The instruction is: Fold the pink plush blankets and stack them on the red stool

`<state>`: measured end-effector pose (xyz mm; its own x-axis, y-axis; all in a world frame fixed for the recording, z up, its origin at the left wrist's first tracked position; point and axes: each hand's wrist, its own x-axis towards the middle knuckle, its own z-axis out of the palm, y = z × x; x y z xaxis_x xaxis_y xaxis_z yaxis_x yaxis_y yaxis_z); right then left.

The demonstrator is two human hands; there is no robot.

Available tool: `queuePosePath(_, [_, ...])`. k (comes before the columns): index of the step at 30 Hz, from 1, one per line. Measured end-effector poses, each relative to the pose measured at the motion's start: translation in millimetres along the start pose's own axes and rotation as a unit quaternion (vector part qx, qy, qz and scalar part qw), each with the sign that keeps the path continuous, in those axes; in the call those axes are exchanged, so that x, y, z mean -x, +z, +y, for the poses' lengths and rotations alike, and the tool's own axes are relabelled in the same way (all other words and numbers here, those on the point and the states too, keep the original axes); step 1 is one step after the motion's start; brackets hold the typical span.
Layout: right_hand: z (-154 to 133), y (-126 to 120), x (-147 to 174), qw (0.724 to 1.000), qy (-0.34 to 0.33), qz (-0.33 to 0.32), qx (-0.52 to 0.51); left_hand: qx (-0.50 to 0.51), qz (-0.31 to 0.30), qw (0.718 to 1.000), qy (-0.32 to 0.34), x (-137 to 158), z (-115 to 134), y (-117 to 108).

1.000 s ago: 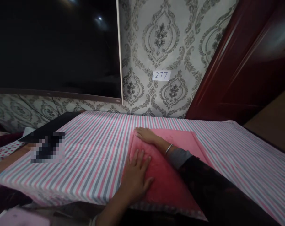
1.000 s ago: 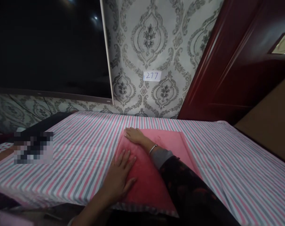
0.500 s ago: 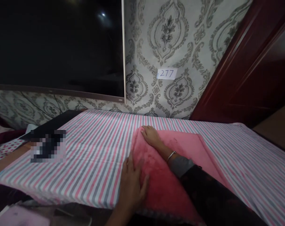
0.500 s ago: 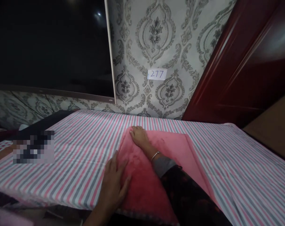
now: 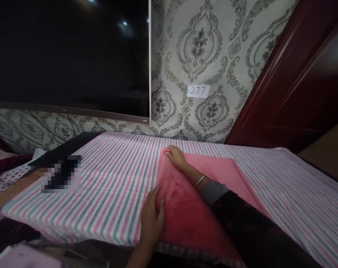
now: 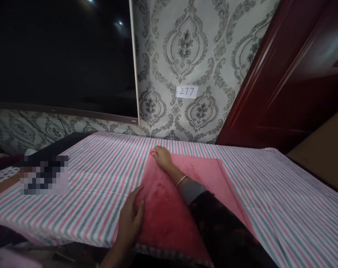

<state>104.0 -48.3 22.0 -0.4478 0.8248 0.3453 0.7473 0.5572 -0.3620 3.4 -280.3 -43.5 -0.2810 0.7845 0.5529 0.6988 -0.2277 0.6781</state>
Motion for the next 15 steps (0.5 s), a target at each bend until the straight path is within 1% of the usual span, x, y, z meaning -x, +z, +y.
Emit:
queuePosePath(4, [-1,13,4,0.998,0.03,-0.049,0.036,0.033,-0.032,0.998,-0.039,-4,-5,-1])
queuePosePath(7, [-3,12,5,0.996,0.034,-0.065,0.056,0.048,-0.042,0.996,-0.057,-5,-5,-2])
queuePosePath(11, [-1,-5,4,0.992,0.036,-0.093,0.076,0.056,-0.04,0.995,-0.079,-4,-5,-3])
queuePosePath(15, [18,-28,10,0.986,0.05,-0.126,0.096,0.059,-0.054,0.991,-0.105,-4,-6,-2])
